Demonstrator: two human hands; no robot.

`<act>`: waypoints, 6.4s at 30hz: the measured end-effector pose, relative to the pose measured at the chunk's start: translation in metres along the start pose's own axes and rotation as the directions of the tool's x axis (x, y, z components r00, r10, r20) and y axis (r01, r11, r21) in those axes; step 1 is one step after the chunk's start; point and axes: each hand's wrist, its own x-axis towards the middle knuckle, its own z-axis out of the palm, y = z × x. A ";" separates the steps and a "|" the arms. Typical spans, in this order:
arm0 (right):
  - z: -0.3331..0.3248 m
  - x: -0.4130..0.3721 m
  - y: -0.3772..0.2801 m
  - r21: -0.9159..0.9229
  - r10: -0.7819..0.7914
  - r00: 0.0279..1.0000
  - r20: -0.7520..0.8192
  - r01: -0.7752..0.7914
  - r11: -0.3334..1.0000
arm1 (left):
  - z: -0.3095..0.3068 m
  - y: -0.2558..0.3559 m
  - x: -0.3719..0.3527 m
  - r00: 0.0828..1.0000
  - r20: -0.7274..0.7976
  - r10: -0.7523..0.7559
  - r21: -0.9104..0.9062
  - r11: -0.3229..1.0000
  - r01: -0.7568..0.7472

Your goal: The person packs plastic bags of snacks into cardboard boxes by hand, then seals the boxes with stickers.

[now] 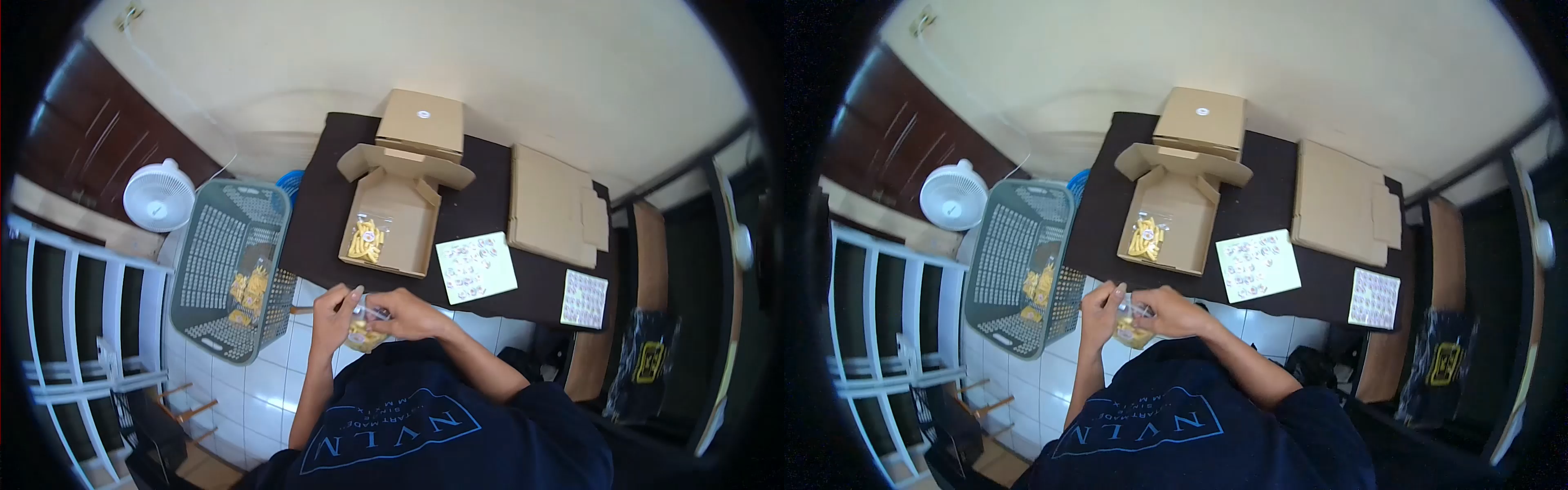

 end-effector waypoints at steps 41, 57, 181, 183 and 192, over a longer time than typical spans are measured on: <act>-0.031 0.033 0.181 -0.061 0.283 0.466 -0.838 -0.597 0.800 | -0.279 -0.510 -0.070 0.185 -0.276 -0.943 -0.482 0.302 0.823; 0.075 0.002 0.042 0.376 0.632 0.199 -0.749 -0.657 0.653 | -0.216 -0.538 -0.010 0.205 0.048 -0.978 -0.774 0.093 0.626; -0.232 -0.136 0.077 0.462 0.318 0.814 -0.486 -0.070 0.884 | 0.213 0.050 0.126 0.704 0.663 -0.253 -0.589 0.405 0.700; -0.232 -0.140 0.081 0.469 0.339 0.816 -0.469 -0.095 0.878 | 0.207 0.051 0.129 0.751 0.639 -0.166 -0.488 0.667 0.563; -0.224 -0.156 0.115 0.531 0.455 0.709 -0.538 -0.135 0.837 | 0.193 -0.002 0.132 0.940 0.181 -0.289 -0.239 0.914 0.327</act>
